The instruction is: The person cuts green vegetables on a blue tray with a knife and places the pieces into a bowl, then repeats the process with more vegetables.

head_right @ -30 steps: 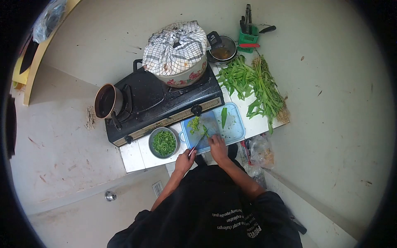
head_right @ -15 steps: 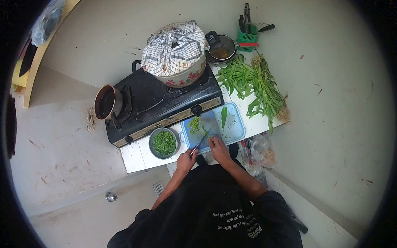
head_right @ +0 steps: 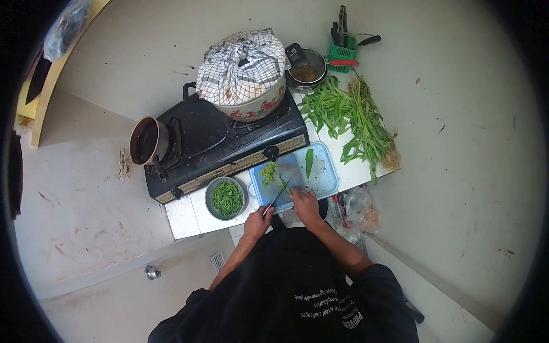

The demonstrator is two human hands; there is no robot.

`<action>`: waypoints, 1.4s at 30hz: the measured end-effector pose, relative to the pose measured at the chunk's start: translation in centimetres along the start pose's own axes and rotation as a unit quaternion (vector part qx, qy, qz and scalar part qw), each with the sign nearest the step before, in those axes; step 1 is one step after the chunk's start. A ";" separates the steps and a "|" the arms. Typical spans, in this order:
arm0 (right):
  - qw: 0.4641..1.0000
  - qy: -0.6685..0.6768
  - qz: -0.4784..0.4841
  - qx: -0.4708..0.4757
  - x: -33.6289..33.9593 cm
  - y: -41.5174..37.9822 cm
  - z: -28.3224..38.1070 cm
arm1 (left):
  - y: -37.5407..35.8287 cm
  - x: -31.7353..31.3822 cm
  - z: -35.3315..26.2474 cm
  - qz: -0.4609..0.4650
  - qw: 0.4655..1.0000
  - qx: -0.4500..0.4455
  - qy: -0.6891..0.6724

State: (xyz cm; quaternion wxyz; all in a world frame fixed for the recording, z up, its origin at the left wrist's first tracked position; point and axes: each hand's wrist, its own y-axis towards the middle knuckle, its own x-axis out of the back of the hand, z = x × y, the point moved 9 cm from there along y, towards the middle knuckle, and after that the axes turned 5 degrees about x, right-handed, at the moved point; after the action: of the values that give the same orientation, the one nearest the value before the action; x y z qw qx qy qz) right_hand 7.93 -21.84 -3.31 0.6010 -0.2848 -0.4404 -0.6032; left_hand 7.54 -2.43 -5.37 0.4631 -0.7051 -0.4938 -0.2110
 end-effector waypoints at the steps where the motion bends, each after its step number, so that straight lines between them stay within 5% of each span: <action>1: 1.000 0.014 -0.001 -0.023 -0.6 0.4 -0.6 | 0.1 -0.2 0.0 0.004 1.000 -0.002 -0.003; 5: 0.996 0.001 0.039 -0.076 -0.9 2.0 -0.7 | 0.1 -0.1 0.1 -0.006 1.000 -0.005 0.001; 14: 0.981 0.117 -0.037 -0.151 -2.0 1.2 -2.0 | -0.1 0.4 -0.3 0.003 1.000 0.005 -0.004; 20: 0.987 0.060 -0.033 -0.144 -3.3 1.6 -1.6 | -0.4 1.2 -0.3 0.001 1.000 -0.004 -0.021; 32: 0.981 0.152 0.016 -0.118 -3.0 2.2 -1.8 | -0.1 1.6 0.6 -0.005 0.999 -0.006 -0.044; 42: 0.976 0.186 -0.035 -0.110 -2.4 2.2 -1.5 | -0.2 1.1 0.5 -0.010 0.998 -0.017 -0.063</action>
State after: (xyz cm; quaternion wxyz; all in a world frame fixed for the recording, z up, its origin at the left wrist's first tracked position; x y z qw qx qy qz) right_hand 10.61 -21.82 -5.64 0.6160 -0.2159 -0.2617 -0.7110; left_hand 7.69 -1.42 -4.68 0.4165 -0.7199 -0.5254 -0.1792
